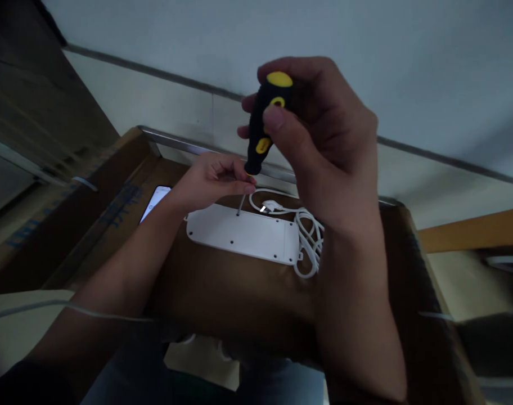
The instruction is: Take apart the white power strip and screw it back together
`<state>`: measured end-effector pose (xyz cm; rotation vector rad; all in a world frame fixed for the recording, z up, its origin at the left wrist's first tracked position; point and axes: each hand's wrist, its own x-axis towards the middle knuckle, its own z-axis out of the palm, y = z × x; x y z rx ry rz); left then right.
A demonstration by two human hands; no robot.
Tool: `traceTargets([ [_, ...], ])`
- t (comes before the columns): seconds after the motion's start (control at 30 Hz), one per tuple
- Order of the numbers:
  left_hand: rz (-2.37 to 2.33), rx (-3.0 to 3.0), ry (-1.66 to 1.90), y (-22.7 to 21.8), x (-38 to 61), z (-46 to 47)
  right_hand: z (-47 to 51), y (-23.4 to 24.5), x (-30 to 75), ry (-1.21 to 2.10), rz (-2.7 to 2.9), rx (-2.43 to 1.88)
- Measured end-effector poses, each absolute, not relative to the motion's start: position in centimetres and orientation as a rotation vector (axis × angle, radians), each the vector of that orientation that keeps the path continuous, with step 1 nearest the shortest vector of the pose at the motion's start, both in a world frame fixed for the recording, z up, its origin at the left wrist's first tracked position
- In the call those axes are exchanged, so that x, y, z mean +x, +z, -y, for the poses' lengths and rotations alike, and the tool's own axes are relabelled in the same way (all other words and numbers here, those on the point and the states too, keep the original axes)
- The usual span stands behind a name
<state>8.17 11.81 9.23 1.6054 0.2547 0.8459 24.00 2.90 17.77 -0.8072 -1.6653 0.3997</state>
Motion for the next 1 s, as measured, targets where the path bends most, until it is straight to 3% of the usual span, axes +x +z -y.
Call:
traceTargets([
  [0.23, -0.255, 1.795, 0.558, 10.3, 6.9, -11.9, -2.8, 18.1, 22.5, -0.152, 1.520, -1.025],
  [0.47, -0.707, 2.418, -0.376, 10.7, 6.1, -12.0, -2.3, 17.5, 21.9, -0.449, 1.613, -1.171],
  [0.77, -0.710, 2.408, -0.431, 10.5, 6.3, -12.1, -0.8, 19.0, 22.8, 0.301, 1.727, -0.962],
  [1.0, -0.707, 2.400, -0.409, 10.5, 6.4, -11.8, -1.3, 19.0, 22.1, 0.052, 1.480, -1.025],
])
